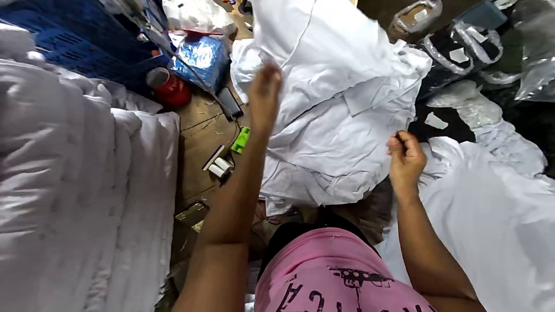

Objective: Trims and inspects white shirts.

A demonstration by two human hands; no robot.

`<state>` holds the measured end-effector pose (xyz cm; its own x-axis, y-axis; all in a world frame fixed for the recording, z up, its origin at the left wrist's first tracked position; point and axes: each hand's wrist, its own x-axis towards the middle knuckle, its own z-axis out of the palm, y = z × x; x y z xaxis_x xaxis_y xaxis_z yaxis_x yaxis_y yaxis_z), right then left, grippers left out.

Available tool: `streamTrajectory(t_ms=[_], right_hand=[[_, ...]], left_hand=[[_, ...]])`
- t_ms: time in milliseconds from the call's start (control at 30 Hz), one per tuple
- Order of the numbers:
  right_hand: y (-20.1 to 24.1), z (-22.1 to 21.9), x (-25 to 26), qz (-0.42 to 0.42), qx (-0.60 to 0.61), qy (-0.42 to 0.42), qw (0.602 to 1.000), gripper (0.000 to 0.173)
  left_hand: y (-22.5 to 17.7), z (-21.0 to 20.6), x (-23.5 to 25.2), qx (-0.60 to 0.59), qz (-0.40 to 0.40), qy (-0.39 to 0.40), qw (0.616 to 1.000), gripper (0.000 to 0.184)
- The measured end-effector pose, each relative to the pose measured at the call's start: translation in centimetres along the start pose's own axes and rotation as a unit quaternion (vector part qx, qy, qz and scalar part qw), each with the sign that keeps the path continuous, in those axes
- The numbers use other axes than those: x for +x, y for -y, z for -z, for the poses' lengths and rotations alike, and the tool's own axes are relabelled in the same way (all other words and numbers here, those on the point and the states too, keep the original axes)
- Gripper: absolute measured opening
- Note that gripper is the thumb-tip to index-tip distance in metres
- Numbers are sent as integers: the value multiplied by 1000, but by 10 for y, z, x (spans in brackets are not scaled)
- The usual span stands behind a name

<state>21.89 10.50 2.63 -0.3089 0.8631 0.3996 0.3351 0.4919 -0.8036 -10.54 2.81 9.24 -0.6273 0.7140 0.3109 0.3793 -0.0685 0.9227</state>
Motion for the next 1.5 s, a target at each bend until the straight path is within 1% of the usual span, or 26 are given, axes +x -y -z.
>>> streamTrajectory(t_ms=[33,100,167,200,267,367,467,600,733,800,867,933,1000,1033,1067,1100,1133,1167,1200,1233,1267,1300,1333,1367,1433,1500], right_hand=[[-8,-5,-10,-21,2,23,1000,32],[-25,-17,-28,-62,1,60,996,30],[-41,-23,-44,-103,-12,99,990,31],[-48,-24,-52,-122,-19,114,986,31],[-57,-26,-64,-149,-34,138,979,32],[-58,-24,-78,-128,-80,198,969,32],[-67,-18,-91,-36,-117,252,960,32],[-62,-13,-105,-4,-136,265,955,33],[-55,-25,-109,16,-152,231,961,30],[-55,-30,-106,8,-176,219,960,28],[-53,-29,-101,-21,-190,219,957,28],[-48,-20,-92,-66,-166,208,962,30],[-48,-8,-87,-92,-121,155,976,30],[-51,-1,-85,-100,-100,120,983,29],[-52,7,-81,-108,-84,87,987,30],[-53,15,-77,-116,-68,54,989,31],[-52,23,-72,-120,-54,24,991,32],[-50,32,-67,-124,-46,-1,991,33],[-47,40,-62,-125,-42,-23,991,34],[-45,45,-59,-122,-38,-42,991,34],[-45,48,-58,-117,-36,-55,991,33],[-45,49,-58,-115,-34,-61,991,33],[-46,48,-60,-116,-33,-55,991,33],[-48,44,-62,-119,-32,-39,992,33],[-54,29,-72,-127,-26,4,992,34],[-60,11,-80,-117,-16,40,992,32]], left_hand=[[9,-18,-28,74,14,70,995,32],[31,-60,-95,182,55,241,952,29],[50,-99,-147,246,129,388,879,44],[51,-114,-162,272,158,428,847,52],[49,-135,-179,310,179,440,824,57],[50,-144,-184,315,180,443,820,41],[44,-127,-195,222,148,433,861,36],[45,-107,-219,148,113,365,912,33],[46,-114,-225,114,82,332,933,32],[44,-118,-225,142,94,321,932,32],[47,-118,-224,206,130,326,914,37],[46,-116,-220,256,163,377,875,50],[30,-119,-212,272,163,482,817,48],[21,-123,-205,251,141,539,792,46],[14,-126,-194,207,104,577,783,41],[10,-127,-178,137,63,582,799,33],[8,-124,-157,50,32,541,839,26],[9,-120,-130,-41,27,451,891,20],[8,-110,-97,-121,46,328,936,18],[7,-97,-60,-177,59,187,964,18],[7,-82,-24,-203,62,72,974,28],[8,-66,3,-203,59,1,977,43],[6,-56,17,-185,64,-32,980,53],[4,-52,18,-146,65,-28,987,55],[10,-60,-12,8,60,71,996,42],[24,-75,-56,187,97,221,952,38]])
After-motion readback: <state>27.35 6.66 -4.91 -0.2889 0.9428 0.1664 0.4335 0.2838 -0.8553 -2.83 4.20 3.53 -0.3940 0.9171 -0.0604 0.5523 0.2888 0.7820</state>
